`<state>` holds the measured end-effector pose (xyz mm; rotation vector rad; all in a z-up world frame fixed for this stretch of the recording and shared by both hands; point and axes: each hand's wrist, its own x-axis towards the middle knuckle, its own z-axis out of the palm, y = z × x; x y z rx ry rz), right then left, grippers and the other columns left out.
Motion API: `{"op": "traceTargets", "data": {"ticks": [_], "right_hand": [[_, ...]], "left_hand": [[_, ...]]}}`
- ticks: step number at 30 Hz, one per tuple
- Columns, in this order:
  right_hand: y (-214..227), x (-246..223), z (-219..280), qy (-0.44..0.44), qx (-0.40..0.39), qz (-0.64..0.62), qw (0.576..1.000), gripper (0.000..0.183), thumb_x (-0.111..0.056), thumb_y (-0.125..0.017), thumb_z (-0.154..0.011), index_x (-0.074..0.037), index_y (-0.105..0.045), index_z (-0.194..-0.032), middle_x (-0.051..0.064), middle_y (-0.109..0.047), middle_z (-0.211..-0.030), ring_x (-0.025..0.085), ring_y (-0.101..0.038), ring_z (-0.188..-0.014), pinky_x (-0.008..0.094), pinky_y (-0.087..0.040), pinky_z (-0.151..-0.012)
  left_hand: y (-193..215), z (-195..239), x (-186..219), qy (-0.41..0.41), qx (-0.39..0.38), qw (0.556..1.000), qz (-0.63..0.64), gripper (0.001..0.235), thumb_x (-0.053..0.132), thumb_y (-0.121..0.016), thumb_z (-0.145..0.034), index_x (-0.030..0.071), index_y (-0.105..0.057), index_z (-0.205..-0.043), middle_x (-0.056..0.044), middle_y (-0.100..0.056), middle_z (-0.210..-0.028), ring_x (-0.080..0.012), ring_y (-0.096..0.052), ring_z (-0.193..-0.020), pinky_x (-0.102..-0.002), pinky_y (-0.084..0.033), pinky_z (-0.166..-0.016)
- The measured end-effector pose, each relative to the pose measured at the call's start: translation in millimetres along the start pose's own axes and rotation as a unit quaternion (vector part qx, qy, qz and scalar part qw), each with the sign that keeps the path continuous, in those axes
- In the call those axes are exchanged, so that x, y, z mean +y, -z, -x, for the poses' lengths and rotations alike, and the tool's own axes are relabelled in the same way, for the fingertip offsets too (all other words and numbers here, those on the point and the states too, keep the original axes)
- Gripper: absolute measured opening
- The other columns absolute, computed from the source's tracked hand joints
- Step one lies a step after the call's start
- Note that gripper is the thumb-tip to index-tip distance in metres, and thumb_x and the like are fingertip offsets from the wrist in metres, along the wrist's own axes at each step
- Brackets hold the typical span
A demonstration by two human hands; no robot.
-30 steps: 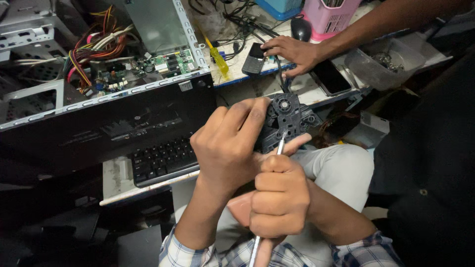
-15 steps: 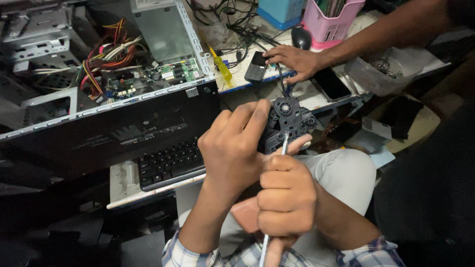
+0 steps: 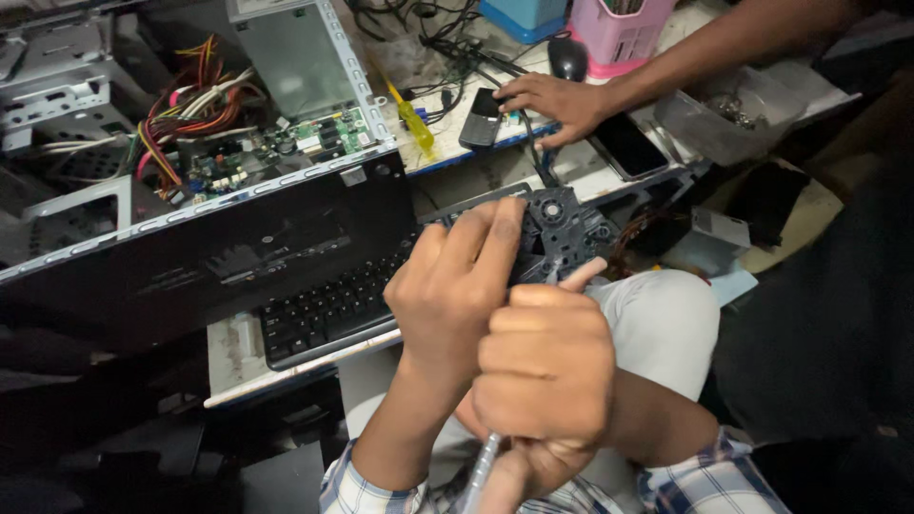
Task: The person disassembles a small black plastic electronic component using pliers and a screwdriver. They remove parts, adjust internal pieces, and manipulate the component while seated at a cluttered workbench.
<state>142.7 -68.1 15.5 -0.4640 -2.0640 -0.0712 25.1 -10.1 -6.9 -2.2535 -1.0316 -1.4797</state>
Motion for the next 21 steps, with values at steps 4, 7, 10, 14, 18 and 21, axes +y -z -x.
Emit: {"op": "traceTargets", "data": {"ticks": [4, 7, 10, 14, 18, 21], "right_hand": [[-5, 4, -4, 0.024, 0.012, 0.005, 1.000, 0.038, -0.039, -0.064, -0.090, -0.010, -0.055, -0.067, 0.001, -0.040, -0.063, 0.020, -0.042, -0.052, 0.036, -0.025, -0.052], [-11, 13, -1, 0.095, 0.016, 0.036, 0.995, 0.024, -0.019, -0.071, -0.084, -0.011, -0.054, -0.069, -0.002, -0.042, -0.067, 0.016, -0.042, -0.055, 0.033, -0.027, -0.054], [-16, 20, 6, 0.139, 0.035, 0.062, 0.988, 0.028, -0.013, -0.076, -0.075, -0.015, -0.050, -0.067, -0.005, -0.038, -0.065, 0.013, -0.040, -0.053, 0.031, -0.025, -0.052], [-17, 27, 15, 0.161, 0.057, 0.059, 0.983, 0.030, -0.019, -0.077, -0.070, -0.017, -0.047, -0.065, -0.006, -0.035, -0.064, 0.012, -0.038, -0.051, 0.030, -0.024, -0.050], [-21, 31, 20, 0.180, 0.057, 0.048, 0.981, 0.028, -0.026, -0.072, -0.070, -0.018, -0.046, -0.064, -0.006, -0.033, -0.062, 0.011, -0.039, -0.051, 0.029, -0.027, -0.052], [-24, 32, 22, 0.184, 0.078, 0.060, 0.978, 0.029, -0.022, -0.074, -0.074, -0.020, -0.045, -0.067, -0.006, -0.033, -0.063, 0.012, -0.041, -0.052, 0.029, -0.031, -0.055]], "left_hand": [[1, -1, -4, -0.006, 0.005, 1.000, -0.025, 0.032, 0.013, -0.070, -0.088, 0.015, -0.072, -0.120, 0.003, -0.071, -0.106, -0.0159, -0.060, -0.074, -0.031, -0.050, -0.059], [4, -1, -5, -0.005, -0.003, 1.000, -0.012, 0.033, 0.012, -0.069, -0.089, 0.013, -0.072, -0.121, 0.002, -0.071, -0.107, -0.0162, -0.060, -0.074, -0.032, -0.050, -0.060], [5, -1, -5, -0.005, -0.006, 1.000, 0.000, 0.034, 0.013, -0.068, -0.089, 0.012, -0.072, -0.123, 0.001, -0.070, -0.108, -0.0170, -0.060, -0.075, -0.032, -0.049, -0.060], [4, -1, -2, -0.002, -0.007, 1.000, -0.013, 0.035, 0.016, -0.068, -0.087, 0.011, -0.073, -0.122, 0.000, -0.071, -0.105, -0.0182, -0.059, -0.071, -0.033, -0.047, -0.057], [4, -2, -2, -0.008, 0.001, 1.000, -0.012, 0.036, 0.020, -0.070, -0.089, 0.010, -0.072, -0.123, -0.001, -0.071, -0.108, -0.0181, -0.060, -0.073, -0.032, -0.048, -0.059], [5, -1, -2, -0.008, -0.002, 1.000, 0.000, 0.041, 0.032, -0.073, -0.088, 0.008, -0.073, -0.122, -0.002, -0.071, -0.107, -0.0193, -0.060, -0.073, -0.033, -0.048, -0.059]]}}
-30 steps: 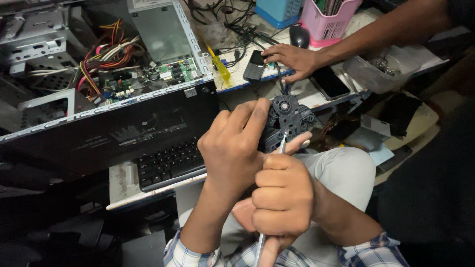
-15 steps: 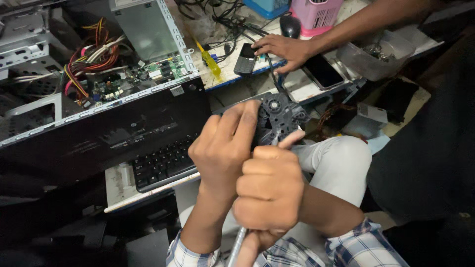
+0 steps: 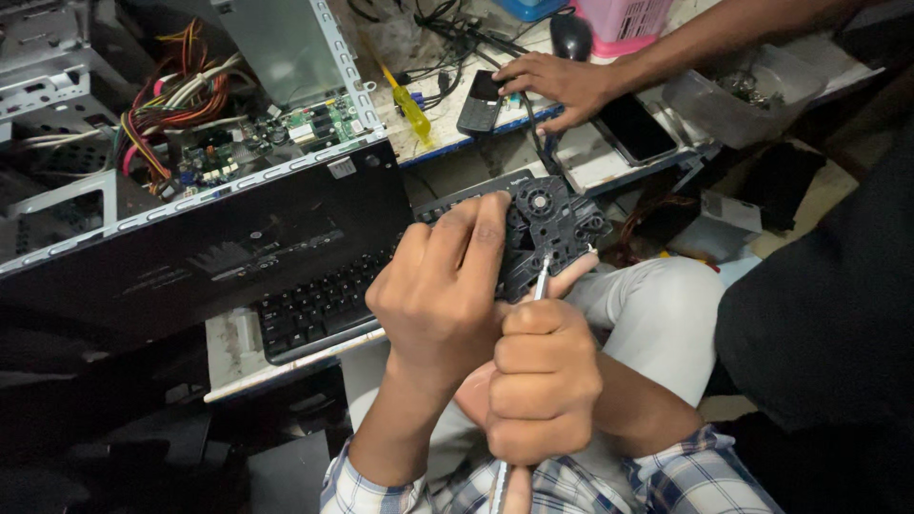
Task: The person disassembles a small black plastic electronic component using pliers and a screwdriver. They remove parts, adjust internal pieces, and manipulate the component while seated at a cluttered workbench.
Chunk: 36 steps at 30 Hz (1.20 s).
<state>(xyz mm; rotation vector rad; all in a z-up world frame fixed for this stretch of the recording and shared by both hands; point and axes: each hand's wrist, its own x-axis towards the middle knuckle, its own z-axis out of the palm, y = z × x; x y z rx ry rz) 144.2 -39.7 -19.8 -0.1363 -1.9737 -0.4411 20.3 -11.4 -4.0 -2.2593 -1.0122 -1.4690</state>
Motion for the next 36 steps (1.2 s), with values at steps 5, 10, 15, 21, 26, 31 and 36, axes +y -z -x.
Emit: {"op": "traceTargets", "data": {"ticks": [5, 10, 15, 21, 26, 31, 36], "right_hand": [[11, -2, 4, -0.029, -0.036, -0.054, 0.998, 0.031, -0.017, -0.076, -0.078, -0.017, -0.047, -0.067, -0.005, -0.035, -0.063, 0.014, -0.041, -0.053, 0.031, -0.032, -0.055], [29, -7, -5, -0.092, 0.038, -0.204, 0.974, 0.031, -0.016, -0.068, -0.079, -0.010, -0.042, -0.063, 0.000, -0.040, -0.057, 0.016, -0.041, -0.048, 0.034, -0.033, -0.052], [31, -17, -16, -0.240, 0.219, -0.255, 0.911, 0.055, -0.022, -0.063, -0.100, -0.013, -0.028, -0.059, -0.002, -0.032, -0.047, 0.012, -0.029, -0.039, 0.033, -0.027, -0.043], [16, -8, 8, -0.164, 0.313, -0.283, 0.892, 0.061, -0.050, -0.048, -0.104, -0.016, -0.028, -0.058, -0.007, -0.026, -0.045, 0.008, -0.019, -0.036, 0.033, -0.017, -0.040], [8, -9, 34, -0.159, 0.322, -0.335, 0.871, 0.061, -0.050, -0.050, -0.103, -0.016, -0.033, -0.055, -0.006, -0.025, -0.045, 0.010, -0.017, -0.037, 0.036, -0.012, -0.042], [6, -10, 38, -0.112, 0.274, -0.277, 0.914, 0.052, -0.026, -0.057, -0.097, -0.017, -0.029, -0.054, -0.007, -0.023, -0.043, 0.008, -0.016, -0.035, 0.033, -0.018, -0.041], [-6, -19, 34, -0.130, 0.263, -0.231, 0.928, 0.045, -0.013, -0.059, -0.082, -0.015, -0.025, -0.053, -0.005, -0.022, -0.042, 0.009, -0.016, -0.036, 0.031, -0.021, -0.044]], "left_hand": [[-1, -3, -1, 0.008, 0.004, 1.000, 0.028, 0.064, 0.057, -0.084, -0.085, 0.003, -0.072, -0.118, -0.004, -0.070, -0.104, -0.0214, -0.060, -0.072, -0.033, -0.048, -0.059], [2, -6, 1, 0.009, -0.007, 0.999, 0.036, 0.068, 0.058, -0.087, -0.080, 0.003, -0.072, -0.117, -0.004, -0.070, -0.103, -0.0225, -0.060, -0.072, -0.035, -0.049, -0.060], [3, -1, 4, 0.009, -0.013, 0.999, 0.041, 0.065, 0.054, -0.086, -0.078, 0.007, -0.071, -0.120, -0.003, -0.070, -0.106, -0.0232, -0.063, -0.077, -0.036, -0.051, -0.064], [4, -1, -4, 0.013, -0.007, 0.999, 0.050, 0.065, 0.049, -0.086, -0.074, 0.006, -0.070, -0.120, -0.004, -0.069, -0.105, -0.0235, -0.063, -0.079, -0.035, -0.052, -0.066], [4, -1, -8, 0.012, 0.009, 0.998, 0.062, 0.063, 0.053, -0.090, -0.080, 0.003, -0.072, -0.113, -0.004, -0.069, -0.098, -0.0222, -0.062, -0.075, -0.034, -0.050, -0.062], [2, -2, -9, 0.000, 0.024, 0.998, 0.054, 0.066, 0.058, -0.090, -0.081, 0.001, -0.072, -0.111, -0.005, -0.070, -0.098, -0.0218, -0.060, -0.072, -0.033, -0.048, -0.060], [1, -2, -9, -0.009, 0.029, 0.999, 0.042, 0.069, 0.060, -0.090, -0.082, -0.001, -0.073, -0.111, -0.006, -0.070, -0.098, -0.0200, -0.057, -0.068, -0.031, -0.046, -0.057]]}}
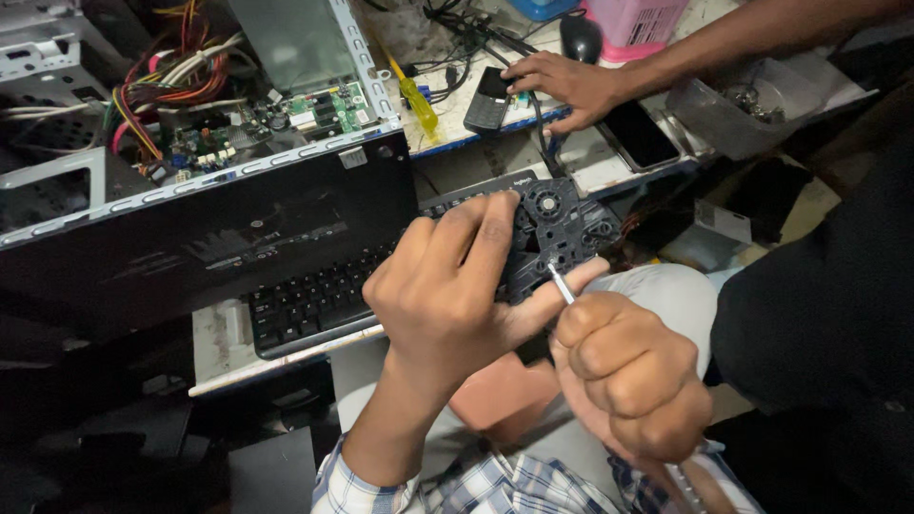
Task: The person disassembles a small black plastic electronic component using pliers and a screwdriver. They remove parts, adjust internal pieces, and manipulate the component while seated at a cluttered workbench.
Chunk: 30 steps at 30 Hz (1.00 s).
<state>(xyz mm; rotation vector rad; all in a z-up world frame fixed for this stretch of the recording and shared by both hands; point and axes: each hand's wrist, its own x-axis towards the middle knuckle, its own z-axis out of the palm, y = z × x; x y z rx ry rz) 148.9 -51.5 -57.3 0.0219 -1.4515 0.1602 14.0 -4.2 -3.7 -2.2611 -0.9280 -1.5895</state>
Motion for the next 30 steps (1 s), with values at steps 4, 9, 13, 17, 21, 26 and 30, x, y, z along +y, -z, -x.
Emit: {"op": "traceTargets", "data": {"ticks": [4, 9, 13, 17, 21, 26, 30], "right_hand": [[-8, 4, -5, 0.027, -0.006, 0.050, 0.998, 0.041, -0.015, -0.062, -0.074, -0.015, -0.028, -0.051, -0.006, -0.022, -0.043, 0.009, -0.020, -0.035, 0.030, -0.022, -0.044], [-7, 15, -33, 0.037, -0.187, 0.165, 0.968, 0.034, -0.019, -0.067, -0.085, -0.008, -0.046, -0.061, 0.002, -0.041, -0.054, 0.019, -0.041, -0.045, 0.035, -0.037, -0.052], [-6, 34, -29, 0.116, -0.091, 0.157, 0.976, 0.042, -0.027, -0.061, -0.097, -0.008, -0.045, -0.063, 0.004, -0.044, -0.056, 0.019, -0.044, -0.047, 0.034, -0.036, -0.052], [17, 18, -29, 0.046, -0.303, 0.156, 0.939, 0.034, -0.009, -0.063, -0.101, -0.008, -0.051, -0.069, 0.001, -0.052, -0.062, 0.016, -0.054, -0.052, 0.032, -0.047, -0.056], [28, 22, 29, 0.248, 0.003, 0.226, 0.942, 0.041, -0.038, -0.065, -0.095, -0.015, -0.045, -0.067, -0.004, -0.041, -0.061, 0.012, -0.042, -0.052, 0.031, -0.036, -0.060], [78, 10, 86, 0.123, 0.131, 0.397, 0.900, 0.041, -0.047, -0.064, -0.091, -0.016, -0.039, -0.079, -0.001, -0.033, -0.068, 0.017, -0.036, -0.067, 0.038, -0.032, -0.069], [124, 25, 95, 0.002, 0.119, 0.326, 0.938, 0.033, -0.041, -0.066, -0.094, -0.014, -0.048, -0.094, -0.001, -0.051, -0.090, 0.016, -0.046, -0.081, 0.031, -0.041, -0.076]], "left_hand": [[-3, 7, -1, 0.003, -0.001, 1.000, -0.002, 0.067, 0.060, -0.086, -0.085, -0.001, -0.073, -0.110, -0.006, -0.070, -0.096, -0.0189, -0.057, -0.067, -0.030, -0.045, -0.055], [-25, 18, 1, -0.015, -0.028, 0.997, -0.067, 0.042, 0.041, -0.074, -0.097, 0.003, -0.076, -0.114, -0.006, -0.071, -0.097, -0.0191, -0.059, -0.067, -0.032, -0.044, -0.054], [-36, 21, -5, -0.029, -0.023, 0.998, -0.053, 0.043, 0.041, -0.072, -0.099, 0.002, -0.073, -0.116, -0.006, -0.070, -0.103, -0.0201, -0.060, -0.072, -0.031, -0.047, -0.059], [-32, 19, -7, -0.023, -0.030, 0.999, -0.023, 0.052, 0.046, -0.080, -0.093, 0.000, -0.071, -0.114, -0.008, -0.067, -0.098, -0.0210, -0.059, -0.069, -0.031, -0.047, -0.058], [-31, 21, -3, -0.023, -0.033, 0.999, -0.027, 0.052, 0.045, -0.085, -0.091, -0.001, -0.072, -0.111, -0.007, -0.068, -0.097, -0.0199, -0.059, -0.068, -0.031, -0.045, -0.056], [-27, 30, 5, -0.058, -0.032, 0.996, -0.060, 0.048, 0.043, -0.086, -0.093, 0.000, -0.073, -0.110, -0.007, -0.069, -0.098, -0.0179, -0.056, -0.065, -0.029, -0.043, -0.054], [-24, 30, -4, -0.060, -0.026, 0.997, -0.035, 0.051, 0.044, -0.085, -0.095, -0.001, -0.072, -0.113, -0.008, -0.069, -0.104, -0.0186, -0.058, -0.070, -0.029, -0.047, -0.060]]}}
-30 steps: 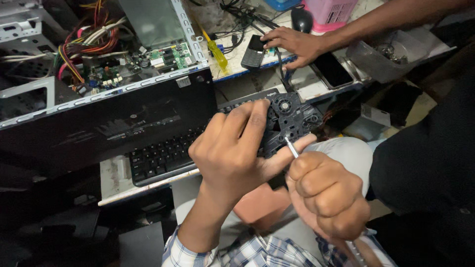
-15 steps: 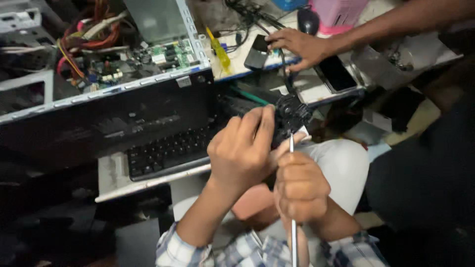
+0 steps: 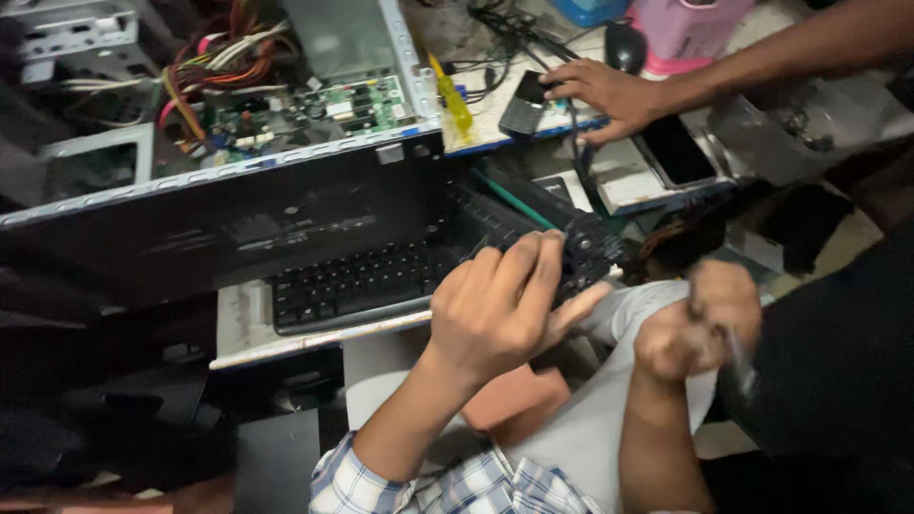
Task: The person disassembles a small black plastic electronic component using pliers and a screwdriver. They remove parts, adjust internal pieces, and manipulate the component while seated at a cluttered workbench.
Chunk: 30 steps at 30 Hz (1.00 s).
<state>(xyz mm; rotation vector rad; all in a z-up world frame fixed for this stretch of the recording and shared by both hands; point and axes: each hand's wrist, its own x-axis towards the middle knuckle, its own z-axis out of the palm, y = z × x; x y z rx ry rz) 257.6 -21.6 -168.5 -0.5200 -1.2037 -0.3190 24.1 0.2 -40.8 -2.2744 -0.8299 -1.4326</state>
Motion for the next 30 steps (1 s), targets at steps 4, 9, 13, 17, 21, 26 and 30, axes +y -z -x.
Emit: {"op": "traceTargets", "data": {"ticks": [4, 9, 13, 17, 21, 26, 30], "right_hand": [[-3, 26, 6, -0.255, -0.152, -0.035, 0.954, 0.045, -0.009, -0.076, -0.090, -0.011, -0.036, -0.110, 0.009, -0.050, -0.119, 0.019, -0.051, -0.102, 0.031, -0.048, -0.096], [-38, 60, -6, -0.395, -0.212, -0.212, 0.868, 0.029, -0.015, -0.068, -0.095, -0.007, -0.042, -0.104, 0.033, -0.054, -0.142, 0.039, -0.056, -0.132, 0.049, -0.045, -0.117], [-43, 67, 7, -0.335, -0.233, -0.336, 0.849, 0.025, -0.026, -0.051, -0.114, -0.013, -0.041, -0.095, 0.039, -0.058, -0.138, 0.045, -0.057, -0.141, 0.057, -0.043, -0.126], [-4, 54, 29, -0.330, -0.188, -0.297, 0.876, 0.025, -0.026, -0.057, -0.108, -0.009, -0.041, -0.096, 0.040, -0.057, -0.136, 0.047, -0.057, -0.137, 0.060, -0.047, -0.118], [30, 52, 5, -0.196, -0.302, -0.226, 0.905, 0.028, -0.022, -0.060, -0.105, -0.011, -0.038, -0.093, 0.041, -0.055, -0.135, 0.048, -0.055, -0.138, 0.062, -0.044, -0.121], [36, 38, -44, -0.188, -0.422, -0.219, 0.859, 0.025, -0.023, -0.057, -0.106, -0.009, -0.044, -0.090, 0.044, -0.049, -0.138, 0.052, -0.050, -0.139, 0.064, -0.037, -0.122], [14, 12, -30, -0.223, -0.301, -0.196, 0.906, 0.019, -0.024, -0.059, -0.106, -0.009, -0.054, -0.094, 0.033, -0.062, -0.131, 0.045, -0.063, -0.129, 0.055, -0.054, -0.108]], "left_hand": [[0, 0, -6, 0.025, 0.000, 0.999, 0.029, 0.051, 0.045, -0.083, -0.094, 0.000, -0.072, -0.114, -0.007, -0.068, -0.106, -0.0197, -0.061, -0.076, -0.030, -0.050, -0.064], [4, -4, 3, 0.013, -0.017, 0.999, 0.029, 0.051, 0.046, -0.082, -0.094, -0.001, -0.072, -0.111, -0.008, -0.068, -0.102, -0.0189, -0.060, -0.071, -0.030, -0.048, -0.061], [9, 5, 20, -0.058, -0.010, 0.998, 0.017, 0.045, 0.041, -0.080, -0.102, -0.002, -0.074, -0.113, -0.010, -0.070, -0.105, -0.0144, -0.055, -0.067, -0.027, -0.040, -0.056], [20, 19, 27, -0.107, -0.021, 0.993, 0.053, 0.037, 0.031, -0.071, -0.107, -0.004, -0.075, -0.119, -0.011, -0.070, -0.109, -0.0136, -0.055, -0.072, -0.025, -0.035, -0.061], [22, 19, 40, -0.122, -0.008, 0.991, 0.062, 0.034, 0.029, -0.070, -0.110, -0.003, -0.076, -0.118, -0.009, -0.070, -0.106, -0.0105, -0.051, -0.069, -0.024, -0.031, -0.058], [27, 12, 51, -0.118, 0.007, 0.990, 0.079, 0.033, 0.030, -0.069, -0.109, -0.001, -0.076, -0.116, -0.010, -0.072, -0.106, -0.0098, -0.050, -0.067, -0.023, -0.031, -0.058], [37, -2, 41, -0.080, -0.053, 0.990, 0.105, 0.045, 0.045, -0.073, -0.103, 0.002, -0.075, -0.116, -0.008, -0.071, -0.106, -0.0142, -0.059, -0.073, -0.027, -0.041, -0.062]]}}
